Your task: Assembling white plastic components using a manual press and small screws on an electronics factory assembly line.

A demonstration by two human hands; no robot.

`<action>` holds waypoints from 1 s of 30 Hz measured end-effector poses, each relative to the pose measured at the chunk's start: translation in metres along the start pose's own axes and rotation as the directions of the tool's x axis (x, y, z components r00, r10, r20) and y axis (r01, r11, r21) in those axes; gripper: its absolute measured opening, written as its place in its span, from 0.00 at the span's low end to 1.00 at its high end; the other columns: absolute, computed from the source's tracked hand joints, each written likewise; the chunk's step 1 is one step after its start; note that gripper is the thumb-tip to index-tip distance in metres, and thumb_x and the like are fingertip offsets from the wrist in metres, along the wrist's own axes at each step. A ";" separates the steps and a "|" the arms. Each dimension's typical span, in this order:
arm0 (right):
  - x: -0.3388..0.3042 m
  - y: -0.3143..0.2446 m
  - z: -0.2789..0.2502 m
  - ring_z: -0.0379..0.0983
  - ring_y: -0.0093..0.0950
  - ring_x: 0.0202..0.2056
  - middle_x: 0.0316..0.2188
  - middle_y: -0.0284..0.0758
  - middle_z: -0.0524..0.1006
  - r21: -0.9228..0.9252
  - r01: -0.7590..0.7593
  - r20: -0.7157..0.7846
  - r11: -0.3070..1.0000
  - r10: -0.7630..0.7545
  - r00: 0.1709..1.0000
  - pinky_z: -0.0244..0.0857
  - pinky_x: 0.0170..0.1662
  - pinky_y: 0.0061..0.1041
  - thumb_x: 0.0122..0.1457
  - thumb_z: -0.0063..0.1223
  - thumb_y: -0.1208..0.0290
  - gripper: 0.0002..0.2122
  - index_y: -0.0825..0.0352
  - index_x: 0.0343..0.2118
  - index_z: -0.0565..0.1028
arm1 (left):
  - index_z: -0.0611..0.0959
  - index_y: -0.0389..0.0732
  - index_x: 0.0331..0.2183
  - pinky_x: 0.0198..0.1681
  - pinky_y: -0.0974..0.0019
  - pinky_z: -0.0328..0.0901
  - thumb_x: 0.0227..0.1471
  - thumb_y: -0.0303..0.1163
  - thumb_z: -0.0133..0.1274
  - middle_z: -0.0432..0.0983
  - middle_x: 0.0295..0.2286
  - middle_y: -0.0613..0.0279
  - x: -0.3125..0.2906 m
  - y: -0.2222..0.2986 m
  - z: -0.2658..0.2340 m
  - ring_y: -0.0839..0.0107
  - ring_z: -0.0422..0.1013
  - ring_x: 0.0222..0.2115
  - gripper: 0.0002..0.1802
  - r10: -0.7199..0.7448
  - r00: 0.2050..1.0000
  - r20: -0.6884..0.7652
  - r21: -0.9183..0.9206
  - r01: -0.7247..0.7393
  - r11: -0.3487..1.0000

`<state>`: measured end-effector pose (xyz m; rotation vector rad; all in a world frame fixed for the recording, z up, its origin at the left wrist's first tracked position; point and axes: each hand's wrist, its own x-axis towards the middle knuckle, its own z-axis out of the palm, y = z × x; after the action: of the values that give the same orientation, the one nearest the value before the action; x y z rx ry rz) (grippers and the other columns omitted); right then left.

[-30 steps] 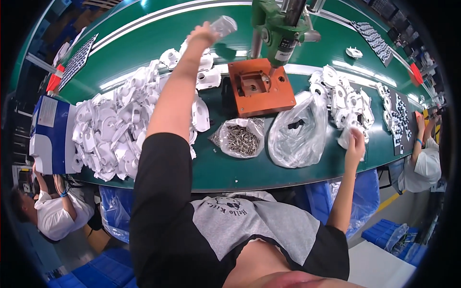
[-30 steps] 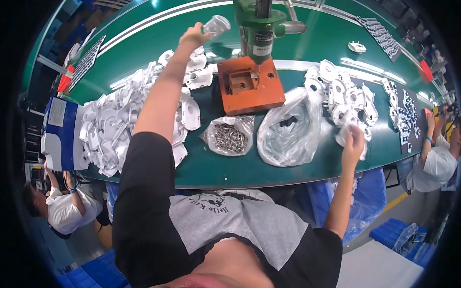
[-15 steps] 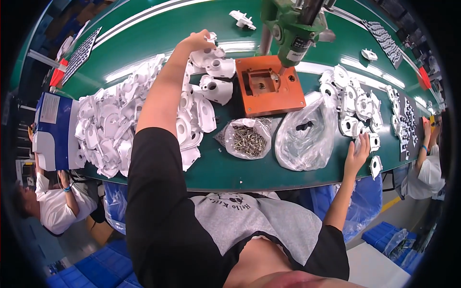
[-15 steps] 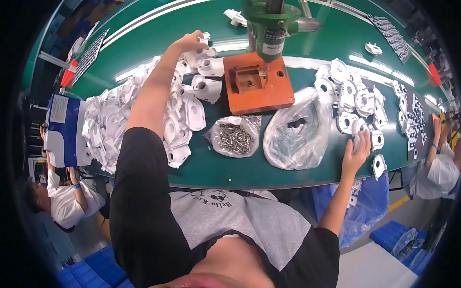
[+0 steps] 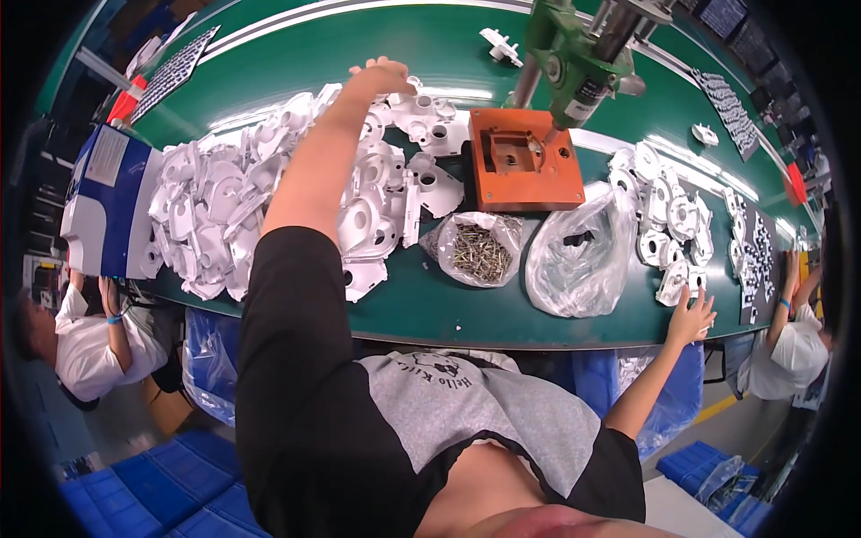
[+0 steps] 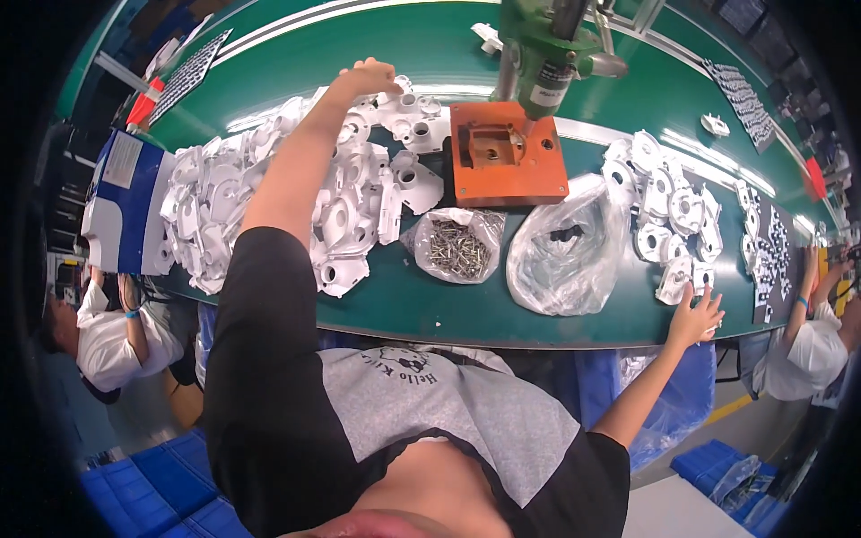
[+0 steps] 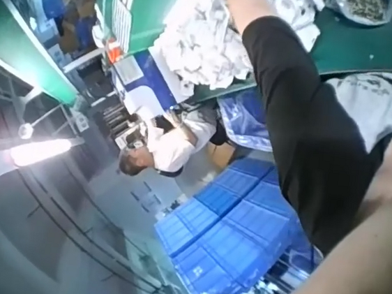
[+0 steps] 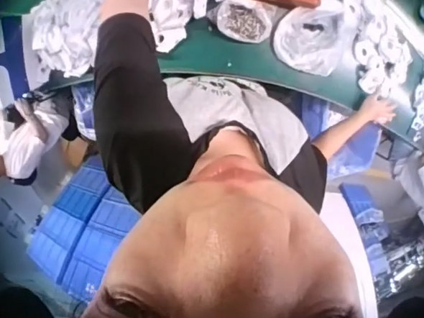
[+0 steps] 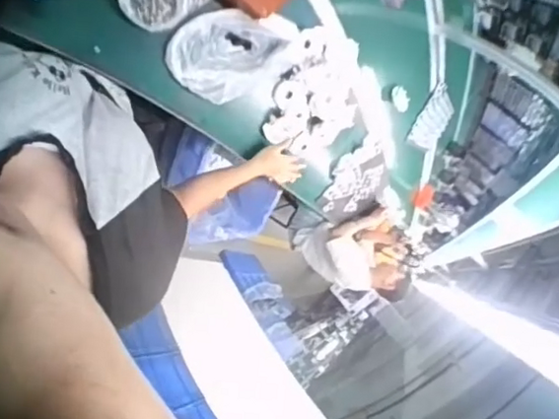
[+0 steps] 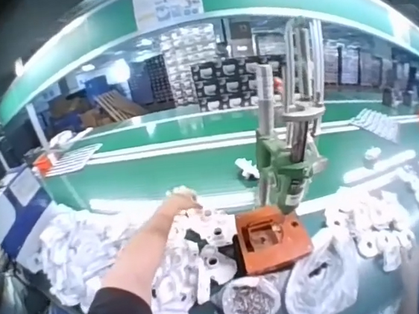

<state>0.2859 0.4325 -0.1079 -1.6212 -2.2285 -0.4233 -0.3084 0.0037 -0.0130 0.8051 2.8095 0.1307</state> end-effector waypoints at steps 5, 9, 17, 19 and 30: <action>0.000 -0.004 0.005 0.55 0.33 0.59 0.54 0.26 0.67 0.102 0.101 -0.104 0.990 -0.091 0.990 0.46 0.56 0.47 0.57 0.42 0.46 0.23 0.54 0.49 0.71 | 0.81 0.47 0.35 0.43 0.58 0.64 0.38 0.48 0.55 0.75 0.38 0.59 0.008 -0.022 0.003 0.62 0.70 0.41 0.22 0.070 0.990 0.126 -0.183 -0.046 0.982; -0.004 -0.003 0.003 0.55 0.32 0.59 0.54 0.26 0.68 0.109 0.095 -0.107 0.989 -0.084 0.991 0.46 0.56 0.46 0.57 0.42 0.47 0.21 0.54 0.48 0.71 | 0.82 0.44 0.27 0.36 0.59 0.66 0.38 0.43 0.53 0.77 0.30 0.60 -0.014 -0.007 -0.026 0.65 0.72 0.33 0.15 -0.005 0.985 0.174 -0.128 0.028 0.991; -0.001 -0.005 0.005 0.55 0.31 0.59 0.54 0.26 0.68 0.135 0.121 -0.122 0.983 -0.105 0.987 0.46 0.56 0.44 0.57 0.43 0.48 0.21 0.56 0.48 0.71 | 0.79 0.34 0.25 0.28 0.63 0.68 0.40 0.39 0.52 0.76 0.21 0.56 -0.011 -0.021 -0.033 0.65 0.73 0.19 0.16 -0.056 0.933 0.356 -0.189 0.131 0.973; -0.002 -0.007 0.003 0.56 0.31 0.58 0.53 0.27 0.69 0.151 0.129 -0.140 0.980 -0.108 0.984 0.46 0.56 0.43 0.58 0.42 0.49 0.21 0.56 0.47 0.72 | 0.79 0.33 0.25 0.27 0.65 0.69 0.41 0.38 0.52 0.76 0.20 0.55 -0.004 -0.033 -0.024 0.65 0.73 0.18 0.15 -0.040 0.917 0.396 -0.174 0.118 0.978; -0.009 -0.006 -0.019 0.66 0.43 0.50 0.49 0.45 0.70 0.402 0.252 -0.423 0.880 -0.066 0.904 0.56 0.53 0.38 0.48 0.44 0.73 0.17 0.67 0.43 0.74 | 0.81 0.43 0.29 0.39 0.60 0.68 0.41 0.38 0.51 0.78 0.31 0.56 0.002 -0.065 -0.034 0.58 0.74 0.35 0.12 -0.075 0.939 -0.336 -0.169 0.018 0.985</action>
<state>0.2848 0.4146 -0.0949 -1.0060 -1.9650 -0.2266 -0.3509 -0.0511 0.0104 0.7374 3.0819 0.5368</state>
